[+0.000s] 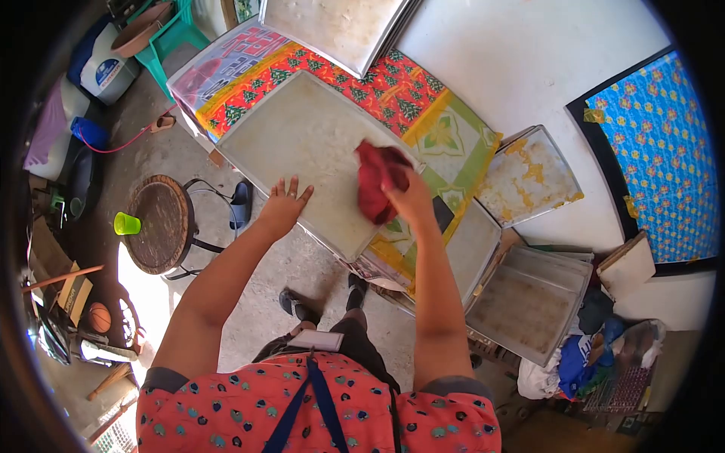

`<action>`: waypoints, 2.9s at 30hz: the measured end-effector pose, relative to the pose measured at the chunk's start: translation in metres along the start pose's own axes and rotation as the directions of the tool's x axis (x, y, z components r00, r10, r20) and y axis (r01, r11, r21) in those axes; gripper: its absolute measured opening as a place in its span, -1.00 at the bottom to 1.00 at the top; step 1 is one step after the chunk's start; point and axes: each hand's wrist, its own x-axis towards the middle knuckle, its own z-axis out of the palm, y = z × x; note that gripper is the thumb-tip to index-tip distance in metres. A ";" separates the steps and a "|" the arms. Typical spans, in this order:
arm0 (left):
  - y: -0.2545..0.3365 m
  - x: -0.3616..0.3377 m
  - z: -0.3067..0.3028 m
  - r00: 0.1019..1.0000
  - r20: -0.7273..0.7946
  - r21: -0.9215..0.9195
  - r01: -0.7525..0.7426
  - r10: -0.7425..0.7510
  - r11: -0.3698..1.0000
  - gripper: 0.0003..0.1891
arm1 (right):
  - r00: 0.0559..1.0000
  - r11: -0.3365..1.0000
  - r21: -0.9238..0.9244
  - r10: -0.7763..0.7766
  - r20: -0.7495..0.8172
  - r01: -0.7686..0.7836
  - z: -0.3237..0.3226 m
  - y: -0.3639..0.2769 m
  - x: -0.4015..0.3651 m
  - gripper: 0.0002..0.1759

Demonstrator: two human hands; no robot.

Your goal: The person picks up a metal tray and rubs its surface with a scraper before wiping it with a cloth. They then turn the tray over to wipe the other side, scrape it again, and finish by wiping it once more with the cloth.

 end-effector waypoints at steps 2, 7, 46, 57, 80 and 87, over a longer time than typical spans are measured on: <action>0.000 0.000 -0.002 1.000 -0.011 0.023 0.001 -0.001 1.000 -0.31 | 0.970 0.928 -0.353 -0.182 -0.160 0.116 0.031 0.043 0.019 -0.49; -0.003 0.005 0.015 0.998 0.055 0.134 -0.002 -0.005 0.991 -0.36 | 0.789 0.770 -0.204 -0.543 0.287 0.605 0.161 0.011 -0.127 -0.61; 0.026 0.229 -0.062 0.975 -0.205 -0.257 -0.139 0.087 0.956 -0.37 | 0.992 0.809 -0.586 -0.040 -0.117 -0.036 0.059 0.051 0.046 -0.16; -0.191 0.257 -0.078 0.884 -0.233 -0.235 0.354 -0.406 0.905 -0.40 | 0.995 0.693 -0.715 0.022 -0.102 -0.088 0.067 0.047 0.049 -0.24; -0.045 -0.262 0.066 0.630 0.634 -0.475 0.775 -0.449 0.417 -0.73 | 0.987 0.699 -0.711 -0.043 -0.154 -0.081 0.069 0.058 0.038 -0.25; -0.078 -0.316 0.057 0.584 0.443 -0.387 0.809 -0.680 0.443 -0.68 | 0.988 0.699 -0.710 -0.039 -0.148 -0.079 0.071 0.054 0.041 -0.25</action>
